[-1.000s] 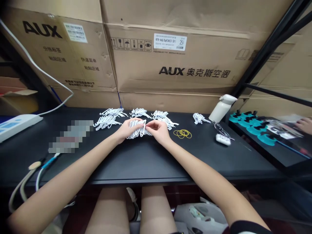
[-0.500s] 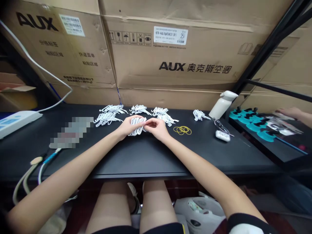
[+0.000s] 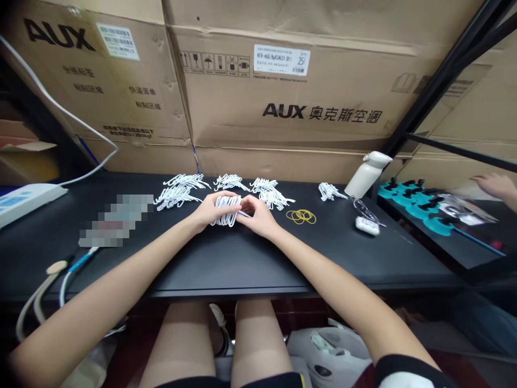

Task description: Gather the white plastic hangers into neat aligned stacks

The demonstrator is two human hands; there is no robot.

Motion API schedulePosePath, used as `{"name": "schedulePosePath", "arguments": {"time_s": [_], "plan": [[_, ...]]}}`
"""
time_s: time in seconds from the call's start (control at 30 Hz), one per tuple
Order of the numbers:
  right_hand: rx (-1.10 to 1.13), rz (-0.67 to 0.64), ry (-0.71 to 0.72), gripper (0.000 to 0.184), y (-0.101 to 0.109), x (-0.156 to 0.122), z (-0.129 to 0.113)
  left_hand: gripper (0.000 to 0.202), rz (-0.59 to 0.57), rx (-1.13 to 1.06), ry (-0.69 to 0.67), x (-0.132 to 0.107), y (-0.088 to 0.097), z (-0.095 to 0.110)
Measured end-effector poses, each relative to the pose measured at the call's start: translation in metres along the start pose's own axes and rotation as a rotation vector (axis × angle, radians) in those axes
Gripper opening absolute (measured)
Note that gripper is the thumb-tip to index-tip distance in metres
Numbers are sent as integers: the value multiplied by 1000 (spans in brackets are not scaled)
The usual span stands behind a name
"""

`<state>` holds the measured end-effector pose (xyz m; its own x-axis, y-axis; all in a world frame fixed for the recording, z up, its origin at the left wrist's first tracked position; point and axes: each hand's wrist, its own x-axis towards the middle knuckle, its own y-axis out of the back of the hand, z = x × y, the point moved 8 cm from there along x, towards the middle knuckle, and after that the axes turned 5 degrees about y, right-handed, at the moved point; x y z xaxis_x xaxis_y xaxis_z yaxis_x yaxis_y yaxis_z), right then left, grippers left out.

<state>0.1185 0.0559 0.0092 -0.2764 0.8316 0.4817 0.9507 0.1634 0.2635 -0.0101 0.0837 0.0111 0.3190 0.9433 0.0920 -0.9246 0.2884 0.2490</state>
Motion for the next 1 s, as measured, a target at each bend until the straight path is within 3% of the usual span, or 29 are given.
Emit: {"name": "schedulePosePath", "arguments": {"time_s": [0.43,0.67,1.0], "plan": [[441,71,-306,30,-6,-2,6,48,5,-46,-12,3,5,-1],[375,17,-279,32,-4,1,10,46,-16,-43,-31,3,1,1],[301,15,-270,33,-1,1,11,49,-11,-108,59,0,2,1]]}}
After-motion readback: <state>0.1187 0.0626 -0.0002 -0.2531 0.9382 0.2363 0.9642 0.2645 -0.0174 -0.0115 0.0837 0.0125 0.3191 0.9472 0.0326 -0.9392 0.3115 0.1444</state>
